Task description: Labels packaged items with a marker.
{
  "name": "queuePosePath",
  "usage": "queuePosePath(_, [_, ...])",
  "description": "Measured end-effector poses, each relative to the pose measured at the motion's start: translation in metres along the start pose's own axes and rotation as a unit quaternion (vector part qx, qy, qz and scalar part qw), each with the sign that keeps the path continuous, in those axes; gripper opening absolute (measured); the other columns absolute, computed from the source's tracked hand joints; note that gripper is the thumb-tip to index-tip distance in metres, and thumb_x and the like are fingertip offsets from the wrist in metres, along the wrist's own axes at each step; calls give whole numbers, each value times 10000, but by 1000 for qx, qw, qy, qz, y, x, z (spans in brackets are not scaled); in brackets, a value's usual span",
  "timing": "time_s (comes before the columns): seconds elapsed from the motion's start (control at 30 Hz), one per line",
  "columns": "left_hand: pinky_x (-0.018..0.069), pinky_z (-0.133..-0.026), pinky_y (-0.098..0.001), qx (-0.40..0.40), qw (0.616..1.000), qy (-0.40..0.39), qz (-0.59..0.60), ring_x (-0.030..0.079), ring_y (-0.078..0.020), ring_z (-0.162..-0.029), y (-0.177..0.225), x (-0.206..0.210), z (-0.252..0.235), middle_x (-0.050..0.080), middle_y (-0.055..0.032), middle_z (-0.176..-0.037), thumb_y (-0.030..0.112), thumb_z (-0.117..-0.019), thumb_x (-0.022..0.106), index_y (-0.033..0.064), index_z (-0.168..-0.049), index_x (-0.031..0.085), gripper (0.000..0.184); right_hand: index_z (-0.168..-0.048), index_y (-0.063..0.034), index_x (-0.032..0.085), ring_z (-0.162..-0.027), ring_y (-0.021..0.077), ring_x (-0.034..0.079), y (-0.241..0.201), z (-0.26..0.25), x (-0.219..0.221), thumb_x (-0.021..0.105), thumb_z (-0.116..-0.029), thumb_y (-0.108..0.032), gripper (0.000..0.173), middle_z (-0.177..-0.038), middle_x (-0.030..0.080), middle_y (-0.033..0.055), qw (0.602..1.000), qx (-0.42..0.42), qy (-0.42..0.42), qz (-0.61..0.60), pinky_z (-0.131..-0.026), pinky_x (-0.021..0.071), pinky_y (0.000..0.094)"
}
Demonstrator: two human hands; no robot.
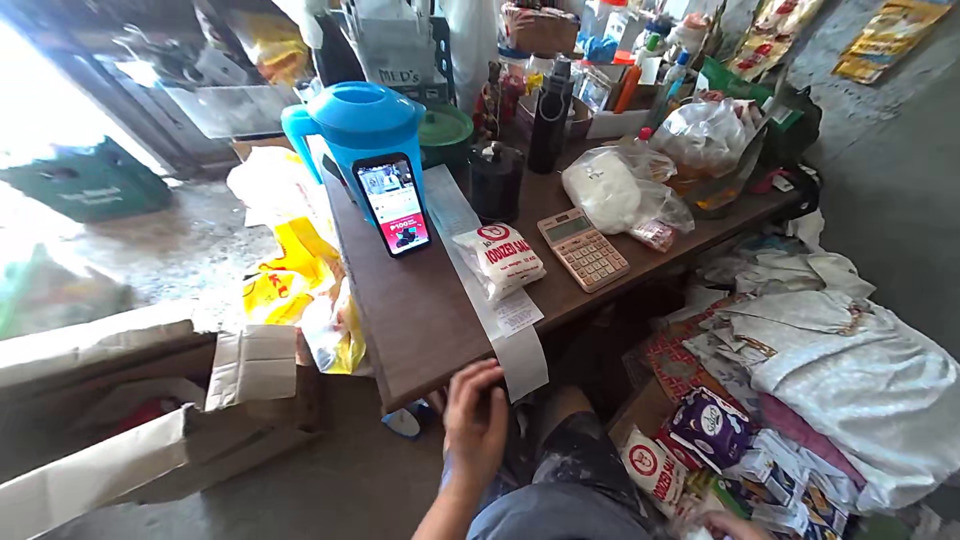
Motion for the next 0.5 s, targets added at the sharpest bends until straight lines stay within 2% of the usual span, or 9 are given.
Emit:
queuePosePath(0.1, [532, -1019, -380, -70, 980, -147, 113, 617, -203, -1219, -1, 56, 36, 672, -141, -1246, 90, -931, 619, 0, -1144, 701, 245, -1220, 60, 675, -1088, 465, 657, -65, 12, -61, 758, -781, 49, 447, -1176, 677, 290, 991, -69, 109, -35, -960, 496, 664])
queuePosePath(0.17, [521, -1038, -370, -177, 930, -252, 202, 596, -206, -1245, -10, 91, 60, 613, -177, -1327, 130, -943, 656, -65, -1268, 616, 381, -1191, 24, 699, -1074, 400, 675, -112, 18, -99, 802, -799, -63, 415, -1173, 691, 242, 969, -133, 200, -49, -935, 531, 615])
queuePosePath(0.2, [515, -1041, -364, -250, 893, -297, 229, 585, -207, -1259, -16, 105, 73, 567, -186, -1387, 178, -933, 678, -71, -1362, 535, 516, -1164, -1, 711, -1028, 320, 693, -135, 23, -116, 823, -792, -134, 410, -1135, 706, 193, 947, -170, 264, -64, -900, 567, 533])
queuePosePath(0.27, [513, -1045, -377, -352, 827, -343, 272, 561, -220, -1309, -21, 121, 91, 486, -173, -1498, 307, -887, 727, -32, -1504, 377, 787, -1143, -35, 699, -962, 105, 687, -177, 30, -140, 814, -792, -242, 423, -1077, 716, 63, 879, -248, 382, -138, -851, 596, 293])
queuePosePath(0.3, [518, -1042, -396, -370, 812, -336, 302, 559, -226, -1317, -20, 123, 93, 482, -158, -1509, 386, -851, 758, -13, -1545, 308, 918, -1157, -42, 664, -965, 37, 683, -195, 29, -146, 818, -815, -219, 415, -1079, 713, 4, 839, -290, 408, -212, -851, 594, 218])
queuePosePath(0.4, [571, -986, -477, -350, 809, -201, 427, 640, -268, -1229, -15, 108, 68, 580, -121, -1417, 569, -760, 832, 109, -1601, 12, 1261, -1195, -91, 565, -940, 31, 693, -246, 15, -141, 789, -859, -91, 404, -1046, 705, -68, 740, -361, 380, -421, -827, 608, 212])
queuePosePath(0.43, [587, -957, -485, -339, 814, -146, 448, 663, -274, -1194, -14, 96, 54, 598, -115, -1400, 577, -763, 826, 145, -1596, -31, 1272, -1184, -96, 548, -924, 32, 694, -259, 8, -135, 785, -863, -81, 400, -1023, 703, -70, 727, -366, 366, -451, -814, 611, 215])
queuePosePath(0.47, [596, -939, -474, -328, 822, -98, 455, 681, -264, -1162, -15, 81, 40, 606, -105, -1388, 517, -805, 818, 157, -1597, -39, 1222, -1174, -89, 540, -909, 32, 696, -270, 1, -126, 783, -864, -75, 394, -1008, 702, -66, 724, -370, 350, -465, -802, 615, 218])
queuePosePath(0.5, [596, -942, -451, -307, 839, -58, 445, 684, -235, -1149, -17, 65, 28, 601, -91, -1389, 389, -875, 792, 140, -1601, -34, 1127, -1174, -75, 541, -908, 29, 695, -279, -7, -116, 782, -870, -79, 388, -1005, 699, -58, 732, -368, 326, -472, -803, 614, 214])
Point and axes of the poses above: each hand's wrist, its own z-axis away from the middle knuckle, its own x-axis out of the palm, y = z × x, the point moved 10 cm from there along -z, towards the middle knuckle
